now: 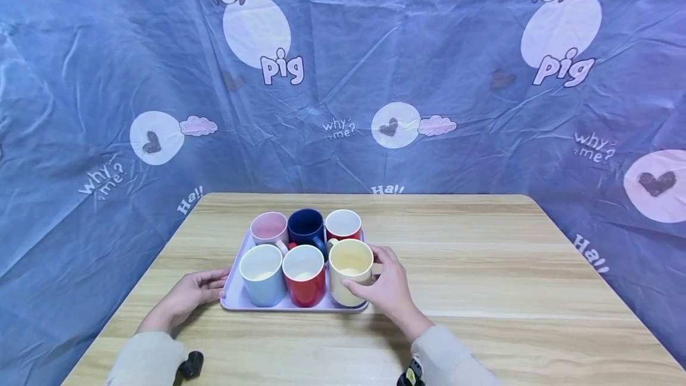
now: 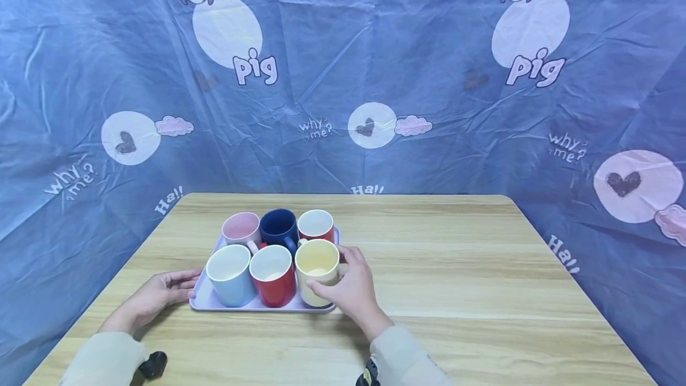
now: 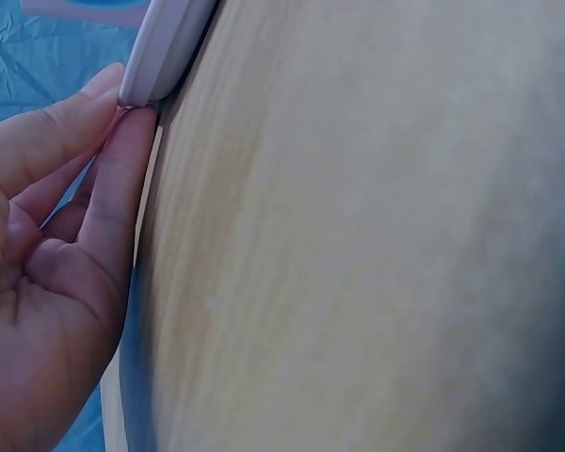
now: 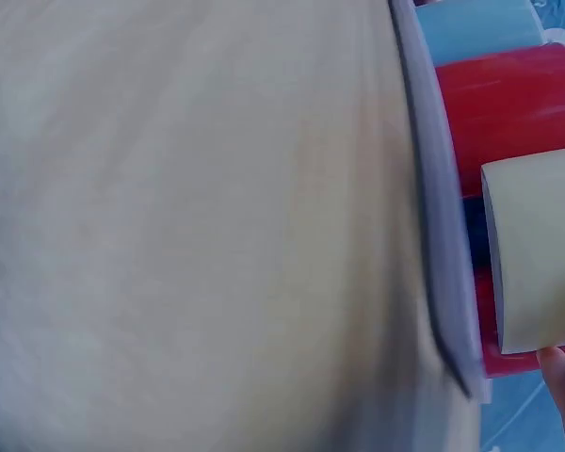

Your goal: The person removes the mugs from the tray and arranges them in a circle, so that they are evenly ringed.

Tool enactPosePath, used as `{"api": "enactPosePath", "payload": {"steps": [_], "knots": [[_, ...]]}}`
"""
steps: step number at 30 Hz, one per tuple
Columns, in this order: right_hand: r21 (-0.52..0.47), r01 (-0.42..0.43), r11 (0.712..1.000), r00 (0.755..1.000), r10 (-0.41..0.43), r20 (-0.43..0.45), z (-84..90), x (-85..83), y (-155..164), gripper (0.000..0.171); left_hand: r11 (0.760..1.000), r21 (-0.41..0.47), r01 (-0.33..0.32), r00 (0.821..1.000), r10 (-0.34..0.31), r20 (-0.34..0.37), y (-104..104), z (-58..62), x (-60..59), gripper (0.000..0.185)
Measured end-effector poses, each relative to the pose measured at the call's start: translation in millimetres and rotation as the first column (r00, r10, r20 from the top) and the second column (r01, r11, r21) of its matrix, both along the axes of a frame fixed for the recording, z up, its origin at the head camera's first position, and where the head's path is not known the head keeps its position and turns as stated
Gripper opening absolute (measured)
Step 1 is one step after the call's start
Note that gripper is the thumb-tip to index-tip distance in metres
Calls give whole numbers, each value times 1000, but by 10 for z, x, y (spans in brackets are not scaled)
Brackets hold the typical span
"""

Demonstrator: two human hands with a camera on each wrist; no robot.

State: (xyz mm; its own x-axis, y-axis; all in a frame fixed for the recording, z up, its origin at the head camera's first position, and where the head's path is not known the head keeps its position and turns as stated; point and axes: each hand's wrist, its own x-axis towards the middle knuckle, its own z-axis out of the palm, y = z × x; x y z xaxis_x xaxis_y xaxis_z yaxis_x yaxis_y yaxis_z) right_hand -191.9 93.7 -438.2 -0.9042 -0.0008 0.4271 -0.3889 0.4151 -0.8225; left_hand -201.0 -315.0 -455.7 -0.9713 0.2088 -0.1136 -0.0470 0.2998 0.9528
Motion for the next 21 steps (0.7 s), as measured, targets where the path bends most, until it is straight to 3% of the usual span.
{"api": "enactPosePath", "payload": {"steps": [14, 21], "knots": [[-25, -60, 998, 985, 55, -164, 585, -90, 194, 71, 1000, 5, -15, 1000, 15, 16, -23, -18, -3, 62], [-22, -2, 1000, 978, -2, -207, 868, -224, 374, 70, 1000, 20, 1, 1000, -1, 10, -22, -18, -12, 63]]}}
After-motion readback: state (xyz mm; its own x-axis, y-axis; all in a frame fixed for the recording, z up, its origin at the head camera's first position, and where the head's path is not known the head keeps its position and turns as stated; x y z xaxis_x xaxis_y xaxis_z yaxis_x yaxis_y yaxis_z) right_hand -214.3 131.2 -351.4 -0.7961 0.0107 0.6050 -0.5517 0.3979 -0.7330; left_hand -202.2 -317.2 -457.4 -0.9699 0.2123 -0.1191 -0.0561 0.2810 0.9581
